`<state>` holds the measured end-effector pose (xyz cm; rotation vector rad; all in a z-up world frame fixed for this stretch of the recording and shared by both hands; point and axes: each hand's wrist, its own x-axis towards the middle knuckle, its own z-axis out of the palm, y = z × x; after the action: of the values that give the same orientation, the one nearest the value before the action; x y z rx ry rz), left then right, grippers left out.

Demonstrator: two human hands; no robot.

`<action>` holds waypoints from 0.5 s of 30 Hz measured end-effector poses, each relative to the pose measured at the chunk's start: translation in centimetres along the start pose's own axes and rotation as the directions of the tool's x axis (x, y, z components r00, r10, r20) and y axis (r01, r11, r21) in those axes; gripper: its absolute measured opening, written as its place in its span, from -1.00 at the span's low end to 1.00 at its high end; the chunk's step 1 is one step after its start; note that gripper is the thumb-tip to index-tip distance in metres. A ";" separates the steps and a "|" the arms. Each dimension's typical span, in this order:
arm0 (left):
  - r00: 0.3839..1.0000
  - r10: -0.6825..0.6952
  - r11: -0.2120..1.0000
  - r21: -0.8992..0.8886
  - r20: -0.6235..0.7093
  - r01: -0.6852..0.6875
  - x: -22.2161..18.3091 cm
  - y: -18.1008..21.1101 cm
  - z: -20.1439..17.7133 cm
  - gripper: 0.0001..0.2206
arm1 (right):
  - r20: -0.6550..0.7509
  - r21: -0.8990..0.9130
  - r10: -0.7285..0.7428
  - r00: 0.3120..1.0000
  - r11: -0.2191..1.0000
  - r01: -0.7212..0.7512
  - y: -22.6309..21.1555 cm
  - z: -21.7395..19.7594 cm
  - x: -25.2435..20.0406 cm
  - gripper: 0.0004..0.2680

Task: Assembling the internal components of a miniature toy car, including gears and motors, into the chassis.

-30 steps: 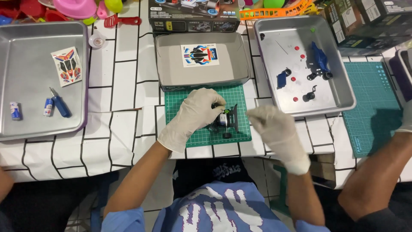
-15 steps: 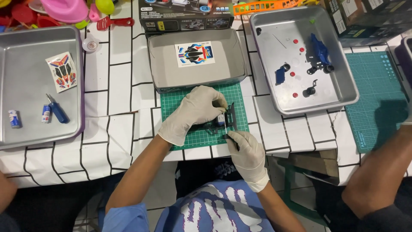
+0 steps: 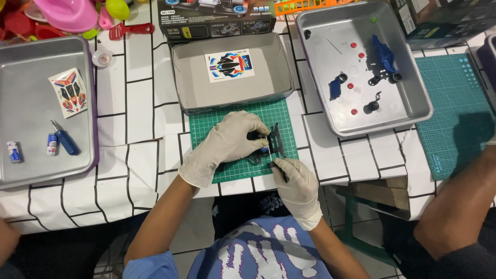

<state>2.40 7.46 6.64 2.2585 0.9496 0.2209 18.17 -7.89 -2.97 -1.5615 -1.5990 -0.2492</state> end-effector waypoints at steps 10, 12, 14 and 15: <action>0.982 0.114 0.968 0.239 -0.149 -0.076 -1.2 -1.6 4.1 -0.26 | -0.021 -0.121 0.008 1.000 0.993 -0.011 -0.8 -0.7 0.2 -0.90; 0.972 0.115 0.962 0.268 -0.206 -0.058 -1.3 -1.9 5.0 -0.21 | -0.016 -0.118 0.008 1.000 0.993 -0.010 -1.0 -1.0 0.4 -0.89; 0.966 0.108 0.976 0.211 -0.234 -0.058 -1.1 -2.3 5.4 -0.20 | -0.020 -0.147 -0.028 0.999 0.989 0.025 -0.8 -0.9 0.5 -0.81; 0.966 0.108 0.976 0.210 -0.234 -0.058 -1.2 -2.3 5.6 -0.20 | -0.019 -0.148 -0.028 0.999 0.989 0.025 -0.9 -1.0 0.6 -0.81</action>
<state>2.41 4.89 1.06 2.5024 1.0438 0.4685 17.93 -8.30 -1.58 -1.6440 -1.6164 -0.4055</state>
